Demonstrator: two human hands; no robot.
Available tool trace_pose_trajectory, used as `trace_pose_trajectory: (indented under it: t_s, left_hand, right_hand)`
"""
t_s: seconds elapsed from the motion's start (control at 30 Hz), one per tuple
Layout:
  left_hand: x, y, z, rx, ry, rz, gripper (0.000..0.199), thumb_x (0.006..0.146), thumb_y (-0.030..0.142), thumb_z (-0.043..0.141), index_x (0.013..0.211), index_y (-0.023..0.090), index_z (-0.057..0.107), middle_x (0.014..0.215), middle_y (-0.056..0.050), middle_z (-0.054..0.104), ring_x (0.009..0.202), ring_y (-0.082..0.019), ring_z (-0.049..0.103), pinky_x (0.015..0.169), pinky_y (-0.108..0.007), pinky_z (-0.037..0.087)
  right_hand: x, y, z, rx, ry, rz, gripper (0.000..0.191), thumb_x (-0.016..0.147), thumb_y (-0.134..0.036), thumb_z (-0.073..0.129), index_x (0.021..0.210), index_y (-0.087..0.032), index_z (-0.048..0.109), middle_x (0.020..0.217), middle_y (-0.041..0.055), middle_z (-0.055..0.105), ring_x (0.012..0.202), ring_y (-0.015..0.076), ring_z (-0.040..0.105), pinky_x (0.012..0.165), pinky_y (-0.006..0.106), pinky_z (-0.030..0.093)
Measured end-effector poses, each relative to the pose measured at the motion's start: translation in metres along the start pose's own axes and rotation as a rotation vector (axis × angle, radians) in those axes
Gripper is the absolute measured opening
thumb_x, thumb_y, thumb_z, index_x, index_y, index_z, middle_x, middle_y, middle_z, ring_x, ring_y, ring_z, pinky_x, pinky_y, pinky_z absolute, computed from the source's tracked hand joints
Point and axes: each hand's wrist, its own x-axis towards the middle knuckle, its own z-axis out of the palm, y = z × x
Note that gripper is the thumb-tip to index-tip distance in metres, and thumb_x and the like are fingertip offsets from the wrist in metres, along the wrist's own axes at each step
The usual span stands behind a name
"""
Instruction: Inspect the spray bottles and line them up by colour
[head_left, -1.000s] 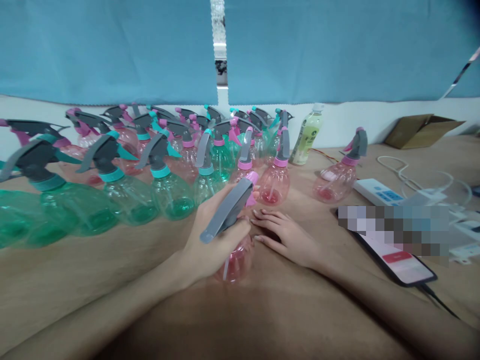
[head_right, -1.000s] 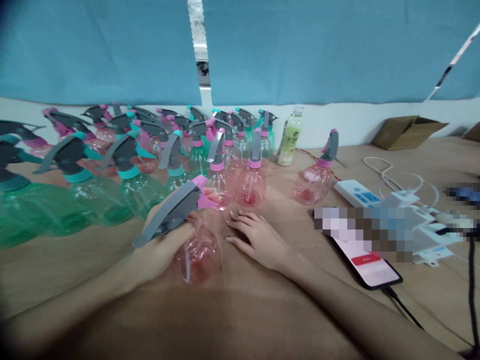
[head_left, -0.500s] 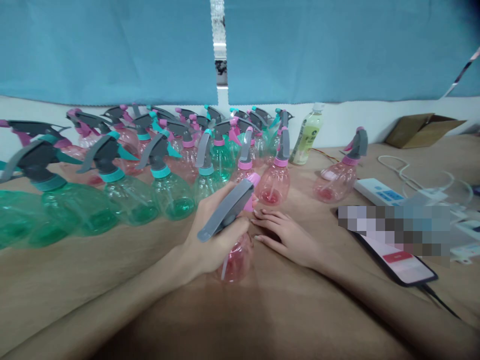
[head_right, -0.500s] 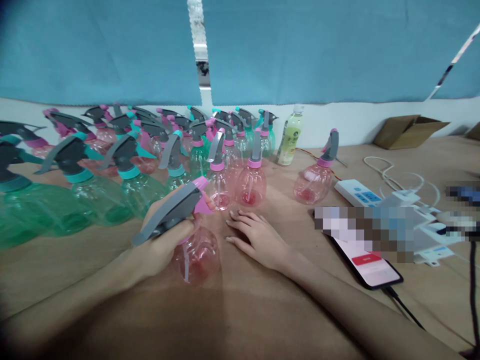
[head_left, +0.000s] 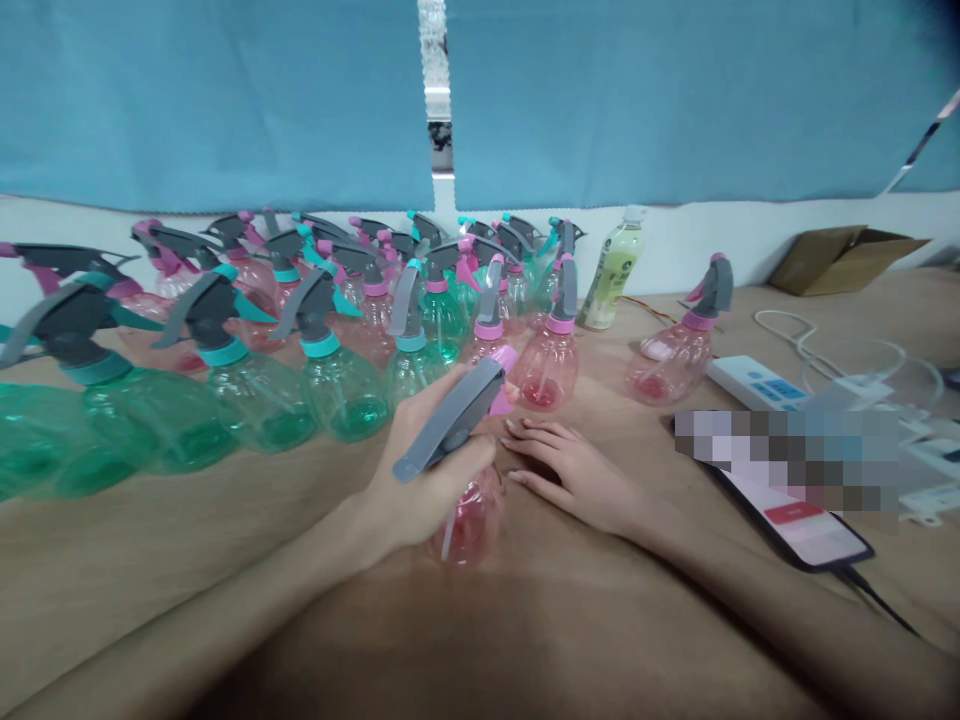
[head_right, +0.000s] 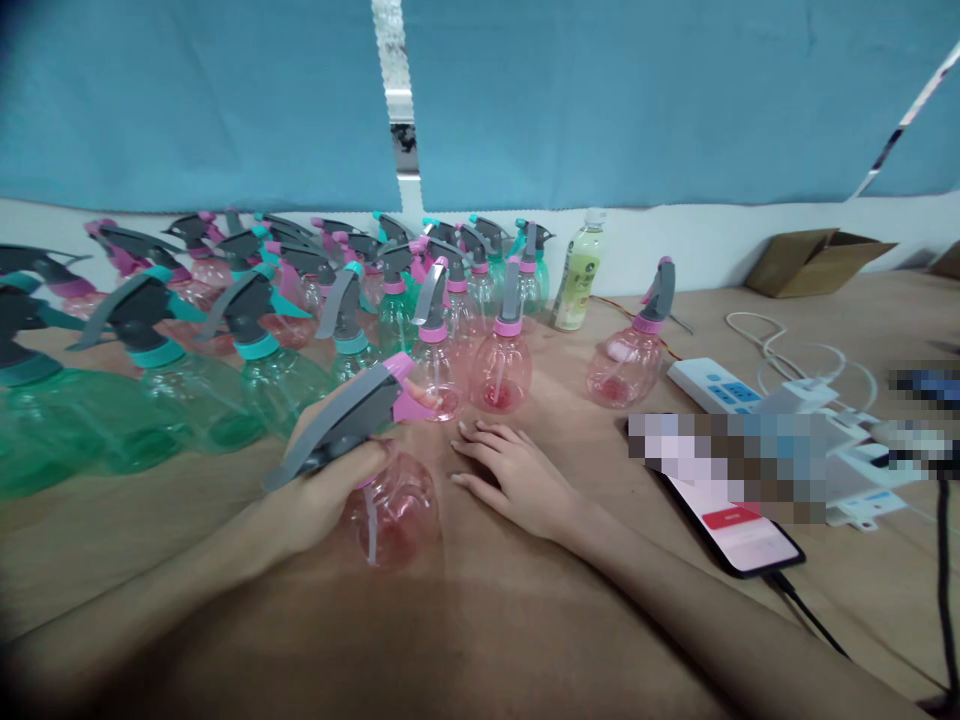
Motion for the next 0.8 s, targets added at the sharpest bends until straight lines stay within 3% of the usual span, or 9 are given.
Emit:
trace_pose_trajectory:
  t_s: [0.3,0.5,0.8]
  left_hand:
    - [-0.0026,-0.0013,0.0033,0.014,0.006,0.028,0.01,0.07,0.014,0.048,0.071,0.023,0.042,0.064,0.005,0.041,0.054,-0.012,0.035,0.049,-0.025,0.037]
    - [-0.004,-0.0065,0.006,-0.036,-0.003,-0.013,0.014,0.072,0.015,0.049,0.083,0.023,0.049,0.07,0.004,0.05,0.063,-0.013,0.047,0.06,-0.026,0.042]
    - [-0.0036,-0.0011,0.0042,-0.029,0.003,-0.037,0.015,0.069,0.012,0.048,0.078,0.024,0.049,0.067,0.006,0.051,0.06,-0.012,0.047,0.057,-0.024,0.04]
  right_hand:
    - [0.0,0.0005,0.0002,0.015,0.012,-0.009,0.042,0.093,-0.042,0.046,0.131,-0.025,0.052,0.133,0.0075,0.056,0.127,0.0256,0.045,0.102,0.05,0.039]
    - [0.0002,-0.0006,-0.0007,0.003,0.006,-0.006,0.042,0.093,-0.042,0.046,0.13,-0.023,0.052,0.133,0.0074,0.056,0.127,0.0254,0.045,0.103,0.049,0.039]
    - [0.0,0.0002,-0.0006,-0.001,-0.004,-0.007,0.044,0.093,-0.042,0.046,0.132,-0.022,0.051,0.133,0.0075,0.056,0.128,0.0257,0.044,0.104,0.048,0.038]
